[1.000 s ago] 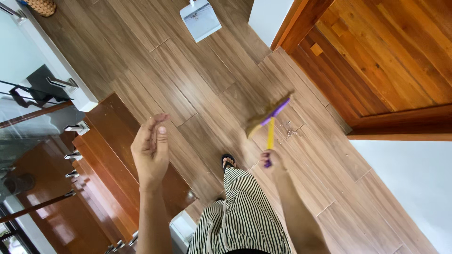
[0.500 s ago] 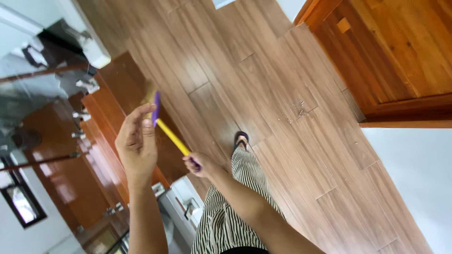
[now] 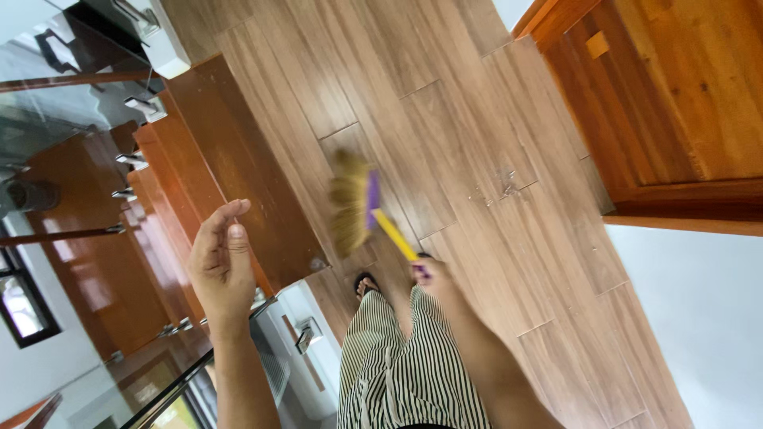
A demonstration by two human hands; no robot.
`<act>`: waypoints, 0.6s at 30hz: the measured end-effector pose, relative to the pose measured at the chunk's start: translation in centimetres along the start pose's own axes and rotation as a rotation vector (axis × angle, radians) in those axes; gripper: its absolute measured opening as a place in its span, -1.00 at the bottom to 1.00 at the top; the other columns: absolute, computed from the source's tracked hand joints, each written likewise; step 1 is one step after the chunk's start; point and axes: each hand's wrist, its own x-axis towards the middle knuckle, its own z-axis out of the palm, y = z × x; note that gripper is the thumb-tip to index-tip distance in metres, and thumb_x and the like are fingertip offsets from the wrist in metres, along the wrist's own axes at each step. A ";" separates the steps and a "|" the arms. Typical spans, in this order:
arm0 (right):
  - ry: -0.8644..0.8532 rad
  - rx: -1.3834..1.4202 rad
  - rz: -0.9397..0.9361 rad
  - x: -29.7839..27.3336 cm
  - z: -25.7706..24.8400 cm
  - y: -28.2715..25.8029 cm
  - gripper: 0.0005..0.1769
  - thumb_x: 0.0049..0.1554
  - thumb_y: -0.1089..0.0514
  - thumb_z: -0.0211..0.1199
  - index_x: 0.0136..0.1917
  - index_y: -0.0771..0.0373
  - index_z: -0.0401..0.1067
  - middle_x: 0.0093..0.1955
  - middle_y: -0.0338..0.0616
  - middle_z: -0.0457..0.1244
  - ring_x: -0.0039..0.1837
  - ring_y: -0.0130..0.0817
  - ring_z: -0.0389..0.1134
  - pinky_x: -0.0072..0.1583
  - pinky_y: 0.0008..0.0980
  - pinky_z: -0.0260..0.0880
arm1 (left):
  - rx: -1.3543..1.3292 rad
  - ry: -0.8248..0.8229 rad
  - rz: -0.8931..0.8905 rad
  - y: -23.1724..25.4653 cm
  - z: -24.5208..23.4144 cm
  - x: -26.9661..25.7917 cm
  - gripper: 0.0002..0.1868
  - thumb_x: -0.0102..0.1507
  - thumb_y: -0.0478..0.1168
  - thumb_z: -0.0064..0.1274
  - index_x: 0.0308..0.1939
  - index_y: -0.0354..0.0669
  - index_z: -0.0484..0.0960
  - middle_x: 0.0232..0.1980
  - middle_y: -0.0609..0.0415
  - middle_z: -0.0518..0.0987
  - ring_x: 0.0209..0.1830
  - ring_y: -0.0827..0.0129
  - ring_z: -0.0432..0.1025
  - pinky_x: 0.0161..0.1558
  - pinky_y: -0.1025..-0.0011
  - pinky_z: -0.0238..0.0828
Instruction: The person sweeps debris across a wood-patterned floor using a broom while holding a dustpan, moving the debris toward a rug near a doorway.
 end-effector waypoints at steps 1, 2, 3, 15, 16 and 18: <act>-0.069 -0.068 0.073 -0.7 -2.5 -2.2 -0.93 0.07 0.26 0.19 -0.19 0.32 0.43 -0.47 -0.32 0.10 -0.53 -0.58 0.03 -0.54 -0.54 -0.17 | -0.013 -0.003 -0.004 0.1 0.5 0.1 -0.72 0.51 -0.32 -0.08 0.27 -0.36 0.51 0.23 -0.04 0.60 0.23 0.44 0.45 0.24 0.53 0.35; 0.099 -0.097 0.036 -1.3 -4.6 -4.0 -0.95 0.08 0.27 0.19 -0.23 0.26 0.38 -0.46 -0.27 0.11 -0.53 -0.54 0.02 -0.52 -0.52 -0.18 | -0.027 -0.005 -0.007 0.3 1.0 0.2 -0.72 0.50 -0.31 -0.08 0.27 -0.36 0.51 0.23 -0.03 0.60 0.24 0.43 0.46 0.23 0.53 0.37; 0.266 -0.124 0.003 -1.6 -5.7 -5.3 -0.89 0.09 0.28 0.19 -0.26 0.21 0.32 -0.45 -0.22 0.12 -0.52 -0.51 0.02 -0.51 -0.49 -0.18 | -0.032 -0.009 -0.006 0.5 1.6 0.2 -0.72 0.50 -0.31 -0.08 0.27 -0.36 0.51 0.23 -0.03 0.60 0.24 0.43 0.46 0.23 0.53 0.37; -0.264 -0.084 0.195 -6.1 4.2 5.6 -0.87 0.10 0.26 0.19 -0.26 0.13 0.29 -0.40 -0.27 0.18 -0.44 -0.50 0.17 -0.46 -0.53 0.08 | -0.153 -0.122 0.049 2.4 9.6 -1.1 -0.78 0.47 -0.35 -0.02 0.18 -0.34 0.54 0.18 -0.01 0.62 0.17 0.44 0.45 0.27 0.51 0.37; -0.289 -0.058 0.164 -5.6 5.6 7.2 -0.88 0.10 0.23 0.19 -0.26 0.17 0.29 -0.40 -0.23 0.19 -0.45 -0.46 0.20 -0.50 -0.49 0.06 | -0.169 -0.140 0.074 2.4 10.0 -1.1 -0.81 0.47 -0.36 -0.01 0.16 -0.33 0.52 0.19 -0.02 0.60 0.26 0.40 0.44 0.35 0.47 0.34; -0.182 -0.021 0.096 -3.0 8.4 7.1 -0.80 0.14 0.19 0.20 -0.30 0.17 0.28 -0.44 -0.21 0.16 -0.51 -0.48 0.16 -0.55 -0.51 0.00 | -0.186 -0.180 0.096 2.4 11.0 -1.5 -0.83 0.46 -0.38 -0.01 0.13 -0.32 0.49 0.20 -0.04 0.58 0.35 0.35 0.43 0.44 0.42 0.31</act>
